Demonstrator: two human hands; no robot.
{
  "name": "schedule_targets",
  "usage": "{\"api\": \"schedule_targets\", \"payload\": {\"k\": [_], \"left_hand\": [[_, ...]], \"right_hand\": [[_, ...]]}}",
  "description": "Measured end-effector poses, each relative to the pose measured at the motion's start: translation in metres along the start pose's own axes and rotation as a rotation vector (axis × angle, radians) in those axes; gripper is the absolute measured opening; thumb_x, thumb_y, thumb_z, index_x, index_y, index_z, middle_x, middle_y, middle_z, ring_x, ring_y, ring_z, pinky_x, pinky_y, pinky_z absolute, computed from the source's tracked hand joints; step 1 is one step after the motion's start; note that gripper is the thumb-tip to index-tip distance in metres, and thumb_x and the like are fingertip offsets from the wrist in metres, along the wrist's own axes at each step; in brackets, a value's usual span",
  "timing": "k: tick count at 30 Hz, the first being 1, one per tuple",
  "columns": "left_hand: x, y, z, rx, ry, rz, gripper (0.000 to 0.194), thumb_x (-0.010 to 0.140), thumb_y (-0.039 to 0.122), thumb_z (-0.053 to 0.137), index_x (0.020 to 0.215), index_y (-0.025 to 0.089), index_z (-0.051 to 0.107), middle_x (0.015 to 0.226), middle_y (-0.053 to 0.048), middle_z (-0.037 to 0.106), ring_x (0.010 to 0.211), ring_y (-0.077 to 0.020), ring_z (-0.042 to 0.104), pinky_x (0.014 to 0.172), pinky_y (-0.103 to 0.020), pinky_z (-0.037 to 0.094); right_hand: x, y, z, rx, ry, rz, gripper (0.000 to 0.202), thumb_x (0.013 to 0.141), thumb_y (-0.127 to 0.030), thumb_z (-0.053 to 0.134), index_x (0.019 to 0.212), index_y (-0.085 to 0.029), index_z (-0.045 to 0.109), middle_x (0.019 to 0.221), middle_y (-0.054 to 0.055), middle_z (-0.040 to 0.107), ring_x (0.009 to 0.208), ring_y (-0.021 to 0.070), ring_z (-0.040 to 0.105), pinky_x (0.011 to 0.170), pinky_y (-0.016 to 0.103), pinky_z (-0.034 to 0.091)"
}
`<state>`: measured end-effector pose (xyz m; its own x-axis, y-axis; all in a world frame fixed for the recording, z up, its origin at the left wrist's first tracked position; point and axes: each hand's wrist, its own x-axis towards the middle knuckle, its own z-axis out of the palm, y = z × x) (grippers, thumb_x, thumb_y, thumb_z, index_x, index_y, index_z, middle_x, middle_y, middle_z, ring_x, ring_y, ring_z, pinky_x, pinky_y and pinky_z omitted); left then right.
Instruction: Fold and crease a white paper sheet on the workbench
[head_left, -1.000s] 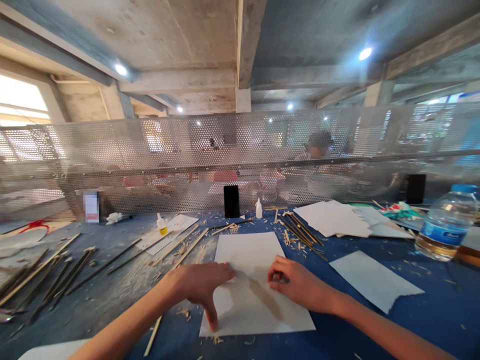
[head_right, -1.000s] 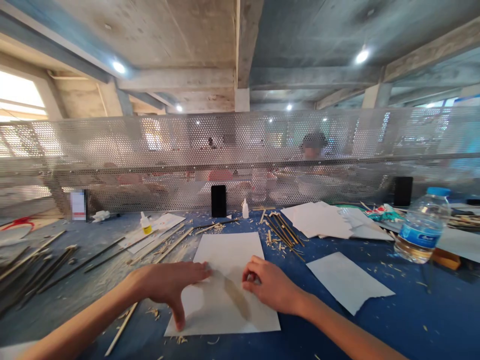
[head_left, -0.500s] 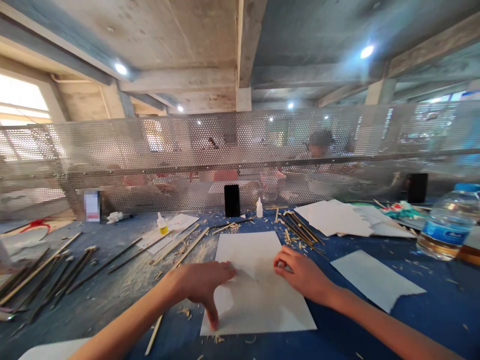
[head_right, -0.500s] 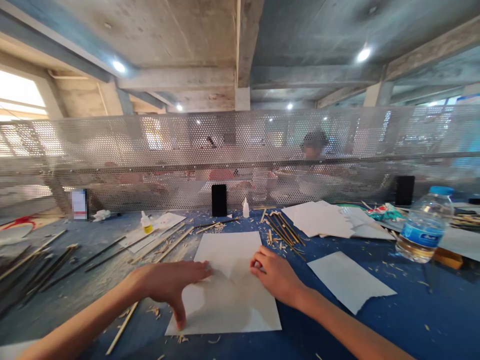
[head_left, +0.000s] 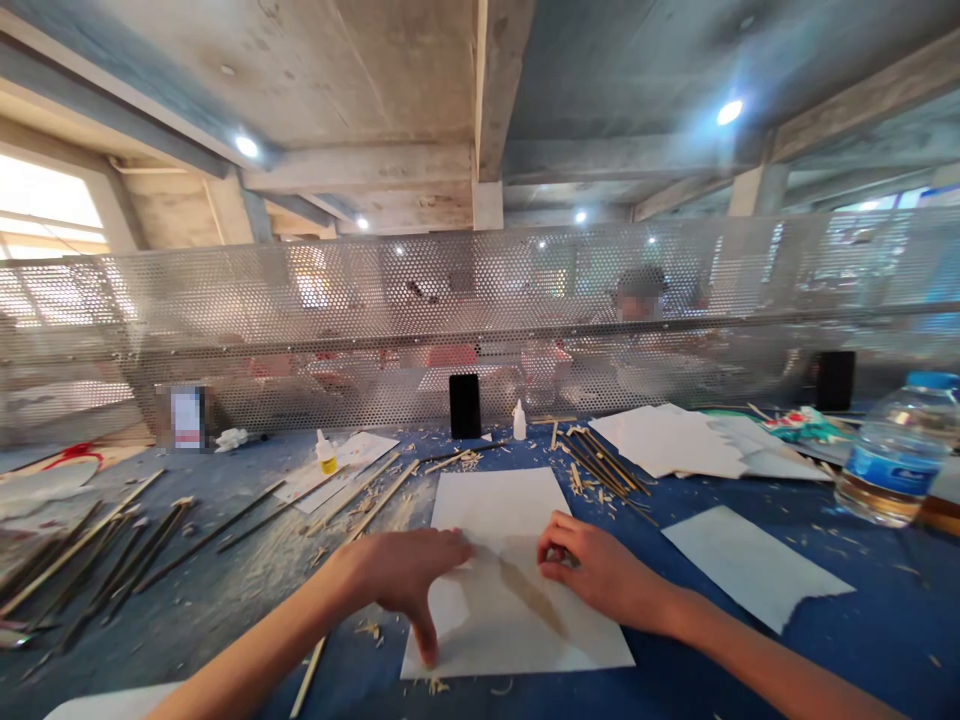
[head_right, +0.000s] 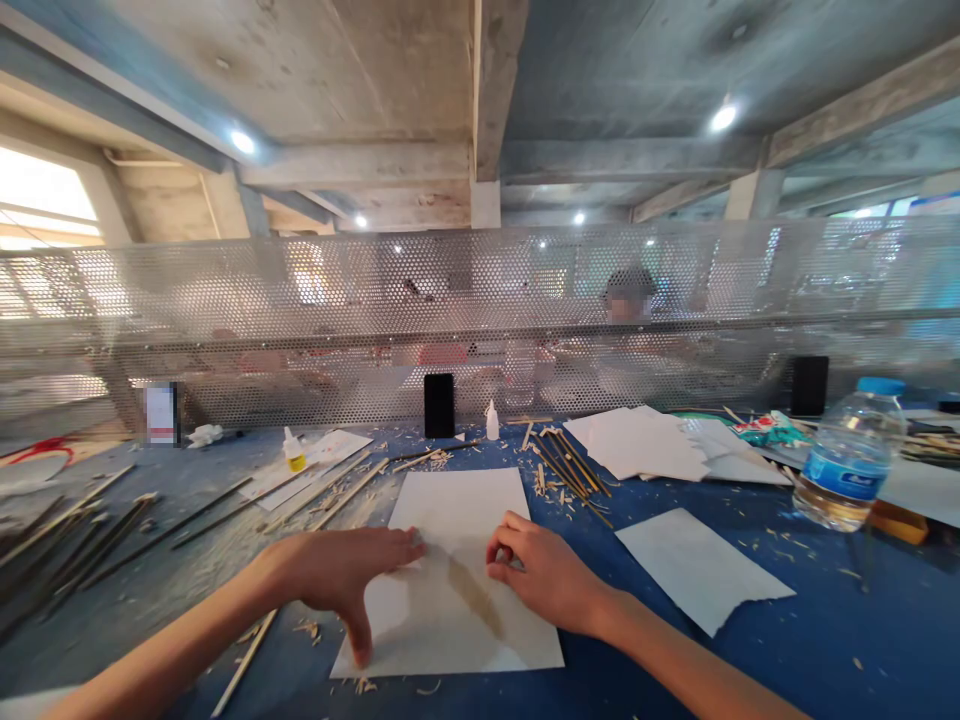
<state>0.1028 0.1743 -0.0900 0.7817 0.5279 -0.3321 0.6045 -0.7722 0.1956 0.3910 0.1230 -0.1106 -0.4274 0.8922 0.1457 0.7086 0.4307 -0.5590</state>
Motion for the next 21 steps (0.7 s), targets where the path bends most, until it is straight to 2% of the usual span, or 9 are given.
{"api": "schedule_targets", "payload": {"k": [4,8,13,18,21], "left_hand": [[0.0019,-0.0020,0.0021,0.001,0.010,0.016,0.107,0.049,0.055,0.088,0.141,0.021,0.044,0.149,-0.013,0.040,0.132,-0.0378,0.040,0.108,-0.041,0.035],[0.0034,-0.0019,0.0019,-0.008,0.004,0.013,0.106,0.048,0.054,0.089,0.139,0.020,0.046,0.146,-0.014,0.044,0.130,-0.0379,0.043,0.106,-0.041,0.037],[0.0038,-0.0019,0.0017,-0.009,0.005,0.020,0.105,0.048,0.051,0.090,0.138,0.018,0.047,0.145,-0.015,0.044,0.131,-0.0376,0.041,0.107,-0.040,0.036],[0.0020,0.0021,-0.0009,0.002,0.010,0.005,0.102,0.048,0.051,0.089,0.136,0.020,0.048,0.145,-0.015,0.044,0.130,-0.0371,0.044,0.106,-0.041,0.038],[0.0018,0.0034,-0.0017,0.007,0.006,0.003,0.105,0.047,0.052,0.089,0.138,0.020,0.047,0.145,-0.015,0.045,0.129,-0.0373,0.045,0.105,-0.042,0.038]], "right_hand": [[-0.0004,-0.0012,-0.0010,-0.035,0.060,0.036,0.011,0.089,-0.025,0.056,0.086,-0.020,0.065,0.095,0.002,0.059,0.083,0.0143,0.059,0.077,0.027,0.041],[-0.0005,-0.0024,-0.0001,-0.031,-0.004,0.004,0.009,0.088,-0.025,0.057,0.087,-0.021,0.064,0.095,0.001,0.060,0.081,0.0136,0.059,0.075,0.025,0.041],[0.0002,-0.0019,0.0000,-0.090,0.064,0.030,0.012,0.091,-0.026,0.054,0.087,-0.020,0.064,0.096,0.002,0.060,0.084,0.0146,0.060,0.078,0.026,0.041],[-0.0018,-0.0046,-0.0032,-0.054,-0.033,-0.028,0.010,0.089,-0.024,0.056,0.087,-0.020,0.065,0.096,0.002,0.060,0.081,0.0134,0.059,0.074,0.025,0.042],[-0.0013,-0.0026,-0.0059,-0.099,0.033,-0.005,0.011,0.090,-0.023,0.055,0.087,-0.020,0.065,0.095,0.002,0.059,0.083,0.0148,0.058,0.077,0.027,0.041]]}}
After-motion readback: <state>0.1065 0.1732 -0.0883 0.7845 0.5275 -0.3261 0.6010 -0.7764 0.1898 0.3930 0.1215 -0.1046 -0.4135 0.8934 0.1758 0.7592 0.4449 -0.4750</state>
